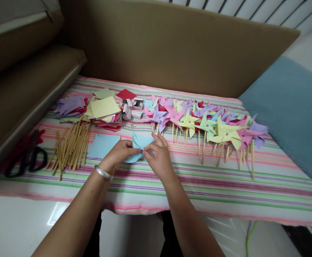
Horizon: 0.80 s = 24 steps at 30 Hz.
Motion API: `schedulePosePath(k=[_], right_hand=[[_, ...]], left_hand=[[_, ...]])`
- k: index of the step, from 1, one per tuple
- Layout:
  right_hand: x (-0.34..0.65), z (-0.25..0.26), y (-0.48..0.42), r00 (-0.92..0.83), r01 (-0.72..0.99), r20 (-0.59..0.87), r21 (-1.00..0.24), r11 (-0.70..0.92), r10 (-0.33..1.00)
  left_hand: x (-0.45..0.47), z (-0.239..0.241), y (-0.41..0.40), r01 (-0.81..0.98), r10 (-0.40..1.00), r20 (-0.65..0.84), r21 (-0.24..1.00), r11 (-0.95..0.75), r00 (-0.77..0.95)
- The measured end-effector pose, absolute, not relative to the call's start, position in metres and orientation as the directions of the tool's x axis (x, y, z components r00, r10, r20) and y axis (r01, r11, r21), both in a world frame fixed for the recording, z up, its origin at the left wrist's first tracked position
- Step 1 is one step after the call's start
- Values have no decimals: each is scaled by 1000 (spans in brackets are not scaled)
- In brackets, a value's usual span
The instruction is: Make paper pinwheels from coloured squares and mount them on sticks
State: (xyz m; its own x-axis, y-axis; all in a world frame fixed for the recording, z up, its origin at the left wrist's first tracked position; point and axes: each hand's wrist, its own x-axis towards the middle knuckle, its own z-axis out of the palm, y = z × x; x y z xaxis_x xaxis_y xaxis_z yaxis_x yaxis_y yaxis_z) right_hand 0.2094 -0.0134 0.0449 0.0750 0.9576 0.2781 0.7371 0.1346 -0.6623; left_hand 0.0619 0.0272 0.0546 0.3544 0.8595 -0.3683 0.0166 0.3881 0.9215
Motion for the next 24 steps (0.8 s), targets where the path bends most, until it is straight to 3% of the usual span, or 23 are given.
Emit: schedulePosePath(k=[5, 9, 13, 15, 24], right_hand=[[209, 48, -12, 113, 717, 268, -689, 108, 957], [222, 61, -13, 195, 529, 149, -849, 24, 969], [234, 66, -15, 11, 226, -126, -966, -125, 992], [238, 63, -17, -91, 166, -185, -972, -168, 979], [239, 58, -21, -134, 344, -134, -936, -81, 982]], left_hand=[[63, 56, 27, 121, 901, -333, 943, 311, 278], [57, 57, 28, 155, 866, -309, 951, 269, 392], [55, 59, 26, 174, 777, -283, 959, 223, 563], [56, 59, 24, 189, 734, -278, 960, 205, 619], [64, 57, 21, 260, 686, -279, 956, 134, 672]])
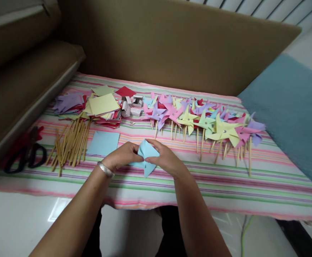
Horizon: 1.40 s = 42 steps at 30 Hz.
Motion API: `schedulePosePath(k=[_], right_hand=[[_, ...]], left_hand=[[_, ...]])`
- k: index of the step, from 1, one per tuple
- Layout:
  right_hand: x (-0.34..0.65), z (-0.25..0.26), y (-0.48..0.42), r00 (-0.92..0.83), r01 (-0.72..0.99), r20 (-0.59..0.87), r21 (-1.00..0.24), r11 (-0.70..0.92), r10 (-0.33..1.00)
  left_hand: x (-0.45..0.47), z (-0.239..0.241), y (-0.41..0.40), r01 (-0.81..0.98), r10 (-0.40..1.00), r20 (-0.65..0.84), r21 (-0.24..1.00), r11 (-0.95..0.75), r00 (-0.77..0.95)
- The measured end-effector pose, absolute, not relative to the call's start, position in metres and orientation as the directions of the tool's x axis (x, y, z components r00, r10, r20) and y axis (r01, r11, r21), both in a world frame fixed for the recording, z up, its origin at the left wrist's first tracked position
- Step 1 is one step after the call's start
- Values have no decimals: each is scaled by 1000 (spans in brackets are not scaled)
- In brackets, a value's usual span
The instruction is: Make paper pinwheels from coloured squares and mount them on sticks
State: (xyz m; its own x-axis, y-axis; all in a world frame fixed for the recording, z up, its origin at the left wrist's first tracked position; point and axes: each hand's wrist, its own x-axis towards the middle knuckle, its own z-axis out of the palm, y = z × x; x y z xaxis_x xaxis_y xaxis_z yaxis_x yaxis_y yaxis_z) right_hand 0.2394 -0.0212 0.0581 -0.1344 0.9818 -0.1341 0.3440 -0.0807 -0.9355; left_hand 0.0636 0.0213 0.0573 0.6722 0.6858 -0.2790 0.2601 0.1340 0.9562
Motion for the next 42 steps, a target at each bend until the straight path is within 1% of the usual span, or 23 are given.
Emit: schedulePosePath(k=[3, 5, 7, 9, 10, 12, 14, 16, 19, 23, 26, 28, 30, 31, 33, 35, 37, 39, 42], right_hand=[[238, 60, -21, -122, 340, -152, -935, -103, 981], [239, 60, -19, -92, 298, -164, -946, -130, 982], [239, 59, -16, -30, 216, -173, -963, -163, 984], [239, 58, -14, 53, 110, -176, -977, -181, 983], [238, 58, -13, 95, 52, -171, -983, -177, 981], [235, 57, -12, 172, -65, -153, -987, -144, 973], [229, 56, -11, 239, -166, -132, -982, -94, 962], [222, 54, -11, 293, -216, -113, -975, -50, 949], [213, 50, -11, 323, -226, -86, -974, -11, 942], [204, 48, -10, 305, -265, -107, -964, -24, 946], [201, 48, -9, 270, -289, -128, -956, -47, 954], [202, 47, -9, 261, -244, -131, -968, -66, 956], [205, 47, -11, 272, -134, -103, -989, -69, 957], [207, 48, -12, 274, -55, -65, -997, -51, 959], [211, 49, -16, 235, 139, 79, -989, 47, 969], [213, 52, -20, 138, 355, 259, -914, 196, 956], [212, 55, -23, 6, 516, 380, -793, 322, 925], [209, 57, -25, -102, 595, 419, -701, 393, 902], [205, 56, -25, -152, 632, 436, -647, 426, 887]], left_hand=[[65, 56, 22, 273, 698, -288, 952, 136, 655], [65, 58, 23, 240, 735, -278, 958, 160, 618], [64, 60, 24, 132, 816, -249, 968, 212, 522], [65, 63, 24, -24, 893, -243, 962, 272, 379], [65, 64, 24, -101, 909, -256, 947, 304, 329], [69, 65, 22, -214, 898, -299, 901, 377, 323], [75, 62, 18, -276, 868, -318, 857, 435, 381], [82, 57, 15, -317, 864, -312, 837, 447, 394], [89, 50, 12, -367, 892, -316, 827, 426, 325], [90, 46, 13, -394, 907, -327, 822, 412, 267], [86, 49, 16, -375, 907, -347, 828, 416, 240], [79, 52, 20, -358, 906, -365, 834, 420, 214], [69, 55, 26, -338, 902, -394, 836, 431, 176], [64, 57, 29, -327, 899, -411, 837, 438, 150], [52, 59, 35, -305, 892, -440, 839, 451, 108], [42, 60, 39, -292, 886, -453, 838, 460, 96], [36, 60, 41, -292, 886, -449, 838, 462, 113], [34, 60, 41, -294, 888, -439, 838, 460, 138], [36, 61, 40, -293, 890, -425, 840, 456, 168]])
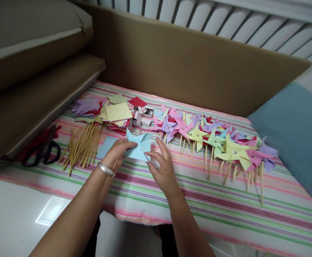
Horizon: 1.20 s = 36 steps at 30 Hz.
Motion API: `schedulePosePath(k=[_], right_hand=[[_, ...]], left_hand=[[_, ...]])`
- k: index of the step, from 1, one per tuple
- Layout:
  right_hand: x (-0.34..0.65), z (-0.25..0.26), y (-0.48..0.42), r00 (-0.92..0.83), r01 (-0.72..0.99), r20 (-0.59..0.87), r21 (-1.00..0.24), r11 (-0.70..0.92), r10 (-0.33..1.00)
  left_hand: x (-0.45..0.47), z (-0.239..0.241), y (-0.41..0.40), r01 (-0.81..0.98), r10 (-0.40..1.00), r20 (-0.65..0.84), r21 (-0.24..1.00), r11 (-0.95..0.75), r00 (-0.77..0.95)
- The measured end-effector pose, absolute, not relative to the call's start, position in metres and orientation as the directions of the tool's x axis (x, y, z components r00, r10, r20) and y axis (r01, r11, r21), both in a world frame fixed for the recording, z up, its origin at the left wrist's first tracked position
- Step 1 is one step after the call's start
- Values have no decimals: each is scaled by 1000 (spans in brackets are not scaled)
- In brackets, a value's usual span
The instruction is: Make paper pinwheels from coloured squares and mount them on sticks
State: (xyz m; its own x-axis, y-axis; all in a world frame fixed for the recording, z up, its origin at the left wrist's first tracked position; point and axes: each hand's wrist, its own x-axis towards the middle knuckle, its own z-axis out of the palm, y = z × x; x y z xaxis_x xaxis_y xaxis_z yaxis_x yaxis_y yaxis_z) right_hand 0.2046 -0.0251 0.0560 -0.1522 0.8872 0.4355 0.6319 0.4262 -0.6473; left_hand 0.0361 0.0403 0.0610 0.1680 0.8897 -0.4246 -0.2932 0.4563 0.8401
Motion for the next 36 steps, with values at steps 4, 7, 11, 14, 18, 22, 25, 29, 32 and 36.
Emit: schedulePosePath(k=[4, 7, 11, 14, 18, 22, 25, 29, 32, 36], right_hand=[[203, 54, -23, -119, 630, 441, -659, 411, 889], [204, 53, -21, -94, 602, 413, -701, 382, 906], [203, 53, -19, -20, 568, 360, -764, 307, 933], [202, 52, -17, 54, 566, 318, -790, 234, 947], [202, 50, -15, 119, 565, 278, -808, 165, 953], [203, 49, -14, 141, 581, 232, -806, 110, 962], [203, 49, -14, 159, 580, 224, -809, 92, 962], [203, 50, -14, 179, 573, 207, -817, 69, 962], [203, 51, -13, 183, 577, 191, -815, 52, 964], [202, 50, -12, 195, 587, 171, -809, 25, 966]], left_hand=[[42, 65, 37, -260, 886, -429, 848, 461, 174], [45, 66, 36, -232, 886, -435, 856, 462, 162], [50, 61, 34, -200, 896, -413, 876, 440, 162], [54, 58, 32, -180, 899, -389, 887, 425, 203], [58, 56, 30, -166, 899, -369, 896, 411, 234], [59, 55, 30, -146, 891, -366, 899, 413, 267], [59, 53, 30, -135, 891, -351, 906, 401, 287], [59, 53, 30, -126, 887, -318, 918, 376, 334], [57, 53, 30, -113, 879, -314, 920, 374, 358], [56, 52, 30, -92, 885, -292, 934, 345, 363]])
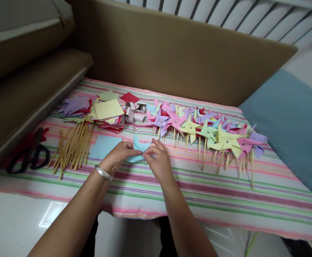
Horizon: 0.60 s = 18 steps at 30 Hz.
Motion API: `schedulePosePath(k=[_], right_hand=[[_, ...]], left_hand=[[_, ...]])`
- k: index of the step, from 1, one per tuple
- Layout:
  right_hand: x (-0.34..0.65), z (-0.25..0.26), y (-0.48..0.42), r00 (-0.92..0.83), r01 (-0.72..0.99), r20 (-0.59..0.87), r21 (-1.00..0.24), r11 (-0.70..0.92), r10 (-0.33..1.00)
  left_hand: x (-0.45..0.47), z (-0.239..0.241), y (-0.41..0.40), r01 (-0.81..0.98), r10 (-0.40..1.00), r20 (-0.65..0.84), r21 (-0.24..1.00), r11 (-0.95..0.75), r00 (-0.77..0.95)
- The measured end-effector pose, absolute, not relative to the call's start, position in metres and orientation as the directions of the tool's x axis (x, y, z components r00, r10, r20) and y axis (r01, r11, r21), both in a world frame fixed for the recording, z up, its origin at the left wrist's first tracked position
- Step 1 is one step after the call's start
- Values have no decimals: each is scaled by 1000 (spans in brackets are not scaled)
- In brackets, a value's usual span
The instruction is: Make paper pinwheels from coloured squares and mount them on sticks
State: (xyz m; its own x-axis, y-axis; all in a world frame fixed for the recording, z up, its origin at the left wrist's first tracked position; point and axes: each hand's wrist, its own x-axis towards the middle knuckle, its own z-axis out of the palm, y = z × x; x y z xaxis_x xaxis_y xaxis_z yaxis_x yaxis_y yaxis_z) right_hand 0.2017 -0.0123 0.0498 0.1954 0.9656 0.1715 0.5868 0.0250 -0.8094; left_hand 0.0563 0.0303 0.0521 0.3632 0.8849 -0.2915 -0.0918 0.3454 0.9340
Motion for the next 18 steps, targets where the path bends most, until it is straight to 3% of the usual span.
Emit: schedulePosePath(k=[6, 10, 16, 18], right_hand=[[201, 61, -18, 206, 588, 167, -809, 15, 964], [213, 82, -36, 200, 550, 183, -834, 45, 962], [220, 108, -83, -122, 461, -54, -888, 8, 991], [218, 115, -101, -190, 473, -74, -881, 25, 979]], left_hand=[[55, 56, 29, -14, 897, -325, 939, 345, 299], [48, 68, 13, 73, 843, -386, 919, 388, 374], [46, 90, -40, 232, 763, -371, 928, 291, 529], [48, 99, -58, 242, 730, -352, 936, 257, 585]])
